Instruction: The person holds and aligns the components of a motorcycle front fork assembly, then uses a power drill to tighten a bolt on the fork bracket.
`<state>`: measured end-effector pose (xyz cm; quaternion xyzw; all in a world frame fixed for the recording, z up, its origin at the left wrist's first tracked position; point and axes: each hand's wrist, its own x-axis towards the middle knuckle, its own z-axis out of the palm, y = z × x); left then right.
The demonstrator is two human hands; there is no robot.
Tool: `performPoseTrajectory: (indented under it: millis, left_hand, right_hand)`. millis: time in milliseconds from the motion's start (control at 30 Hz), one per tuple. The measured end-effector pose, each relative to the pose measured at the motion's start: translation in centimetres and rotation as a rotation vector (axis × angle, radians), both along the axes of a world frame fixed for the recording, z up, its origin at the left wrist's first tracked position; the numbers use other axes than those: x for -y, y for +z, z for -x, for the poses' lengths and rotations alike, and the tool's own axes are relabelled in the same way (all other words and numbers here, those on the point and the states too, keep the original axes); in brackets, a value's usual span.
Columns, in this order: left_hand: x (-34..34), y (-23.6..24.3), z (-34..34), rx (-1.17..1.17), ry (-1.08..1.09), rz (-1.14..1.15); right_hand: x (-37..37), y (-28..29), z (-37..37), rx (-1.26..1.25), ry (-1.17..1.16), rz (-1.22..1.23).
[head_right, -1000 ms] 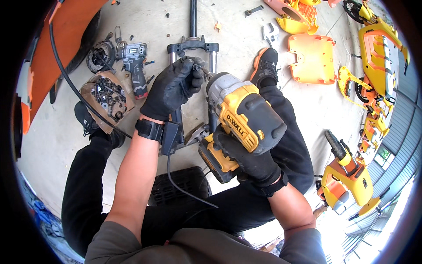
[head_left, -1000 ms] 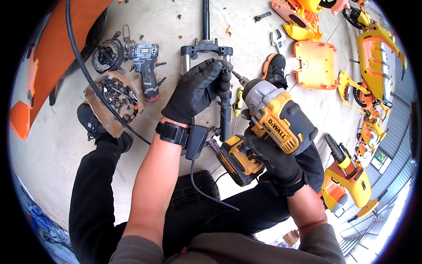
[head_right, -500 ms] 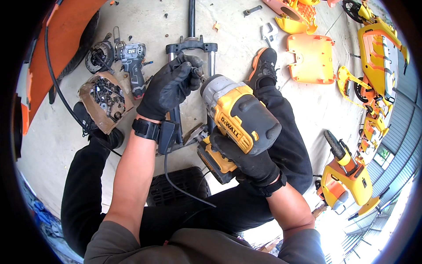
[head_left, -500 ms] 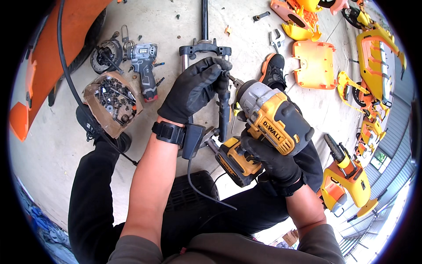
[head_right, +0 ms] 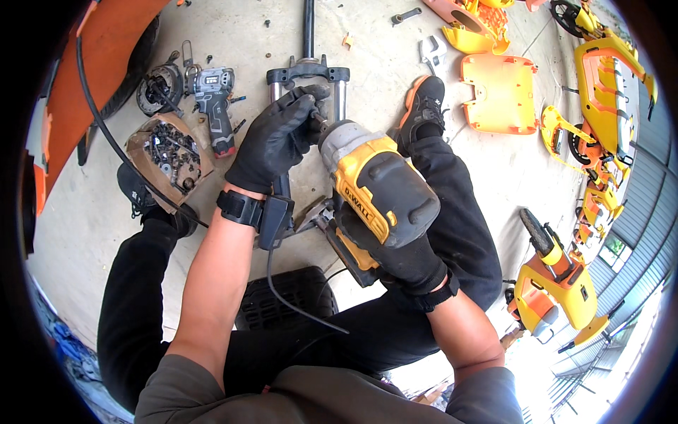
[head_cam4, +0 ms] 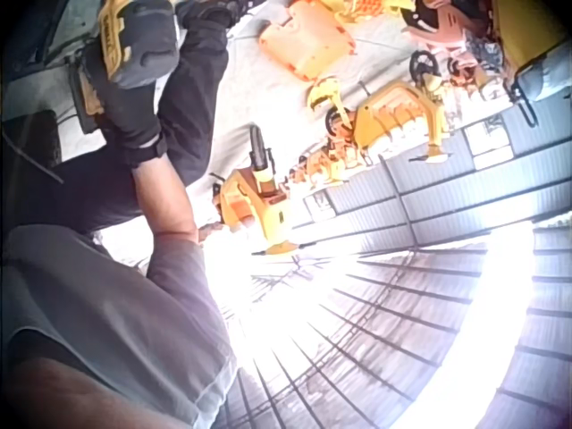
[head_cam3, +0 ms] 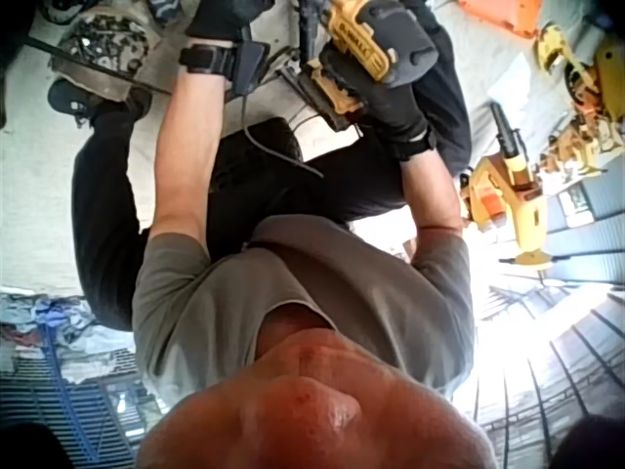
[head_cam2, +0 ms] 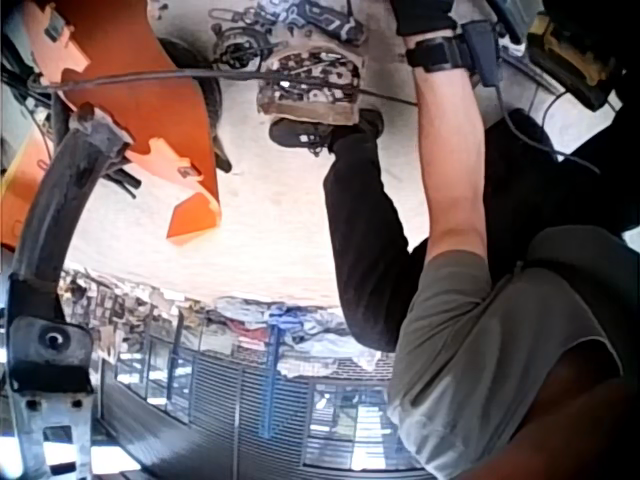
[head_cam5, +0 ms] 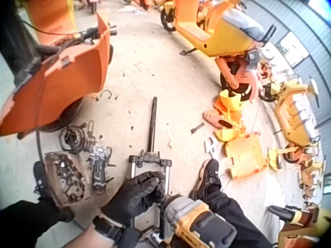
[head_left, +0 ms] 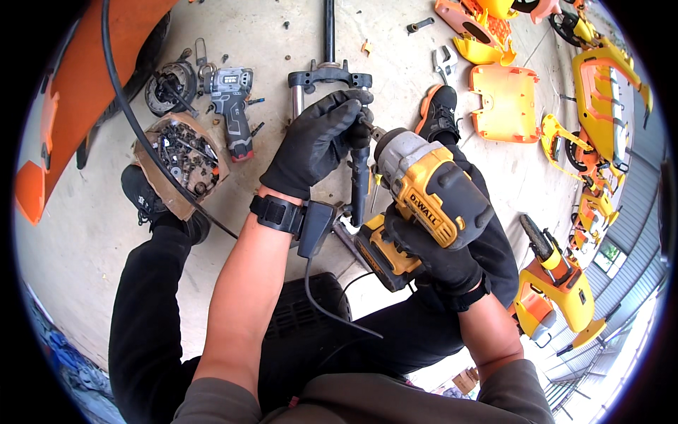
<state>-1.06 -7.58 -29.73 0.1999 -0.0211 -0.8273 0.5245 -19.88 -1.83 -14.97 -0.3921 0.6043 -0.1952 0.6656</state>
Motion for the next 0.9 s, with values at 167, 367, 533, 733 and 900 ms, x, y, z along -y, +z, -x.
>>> performPoseTrajectory:
  millis: [167, 367, 533, 733, 900]
  left_hand:
    - [0.0, 0.3, 0.3, -0.004, 0.044, -0.037]
    - [0.4, 0.5, 0.2, 0.014, 0.085, -0.061]
    - [0.4, 0.5, 0.0, 0.049, 0.088, -0.039]
    - [-0.1, -0.3, 0.7, 0.011, 0.092, -0.106]
    - [-1.1, -0.3, 1.8, -0.003, 0.105, -0.164]
  right_hand:
    - [0.5, 0.1, -0.4, -0.054, 0.022, 0.025]
    - [0.9, 1.4, -2.0, -0.071, -0.132, -0.029]
    - [1.0, 1.0, -1.4, -0.117, -0.109, -0.015]
    - [1.0, 0.5, -1.1, -0.130, -0.085, -0.005]
    - [0.2, -1.2, 0.0, -0.127, 0.053, 0.070]
